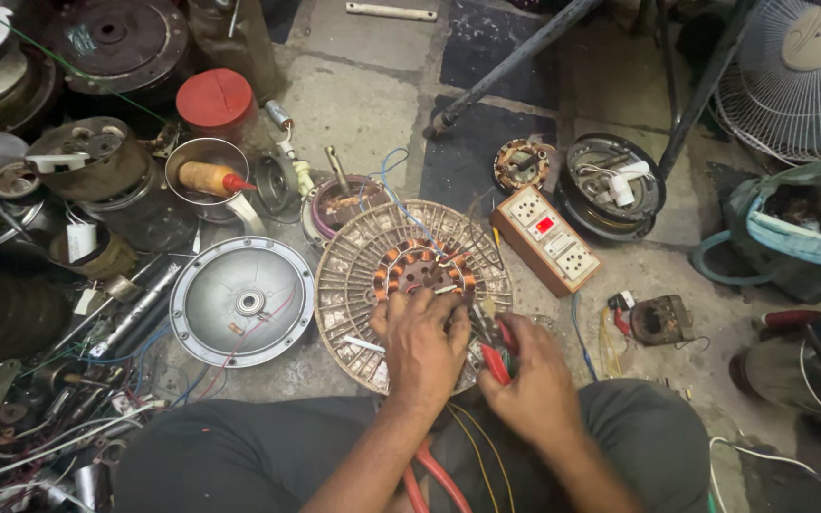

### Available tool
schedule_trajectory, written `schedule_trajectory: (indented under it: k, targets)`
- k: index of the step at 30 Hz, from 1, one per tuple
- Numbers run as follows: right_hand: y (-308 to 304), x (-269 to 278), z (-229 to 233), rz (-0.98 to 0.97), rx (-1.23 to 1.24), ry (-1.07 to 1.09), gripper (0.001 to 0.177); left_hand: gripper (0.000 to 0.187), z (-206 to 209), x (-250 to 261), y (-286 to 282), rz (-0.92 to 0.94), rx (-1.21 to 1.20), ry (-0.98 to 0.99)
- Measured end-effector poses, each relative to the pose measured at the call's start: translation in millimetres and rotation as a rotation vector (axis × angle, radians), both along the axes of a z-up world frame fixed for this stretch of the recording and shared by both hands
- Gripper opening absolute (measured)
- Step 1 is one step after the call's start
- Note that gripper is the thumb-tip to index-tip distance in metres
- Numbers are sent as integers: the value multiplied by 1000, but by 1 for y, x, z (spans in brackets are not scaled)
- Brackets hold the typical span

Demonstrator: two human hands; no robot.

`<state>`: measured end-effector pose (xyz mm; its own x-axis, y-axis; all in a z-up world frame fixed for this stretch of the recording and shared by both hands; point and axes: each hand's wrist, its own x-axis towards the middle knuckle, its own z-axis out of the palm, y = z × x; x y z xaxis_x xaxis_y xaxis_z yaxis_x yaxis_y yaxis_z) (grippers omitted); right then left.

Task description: The person sits on the floor and repairs an electric motor stator. They use pliers to strip and adjust copper wires, then connect test leads to a multimeter to check the electrical continuity of the windings.

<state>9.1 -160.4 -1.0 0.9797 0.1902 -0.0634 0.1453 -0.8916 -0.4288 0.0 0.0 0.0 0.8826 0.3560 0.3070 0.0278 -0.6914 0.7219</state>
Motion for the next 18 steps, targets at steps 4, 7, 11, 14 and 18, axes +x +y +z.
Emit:
schedule_trajectory:
  k: [4, 7, 11, 14, 18]
  targets:
    - [-16, 11, -26, -216, 323, 152, 82, 17, 3, 0, 2, -1, 1, -37]
    - [-29, 19, -33, -166, 202, 120, 88, 18, 4, -2, 6, -34, 34, -45]
    - [-25, 29, -37, -128, -25, -5, 91, 19, 6, -1, 10, -68, 106, -17]
    - [-25, 29, -32, -388, 626, 422, 72, 17, 11, 0, 12, -67, 98, 14]
    - [-24, -2, -33, -466, 1039, 476, 60, 17, 16, 1, 14, -77, 72, 27]
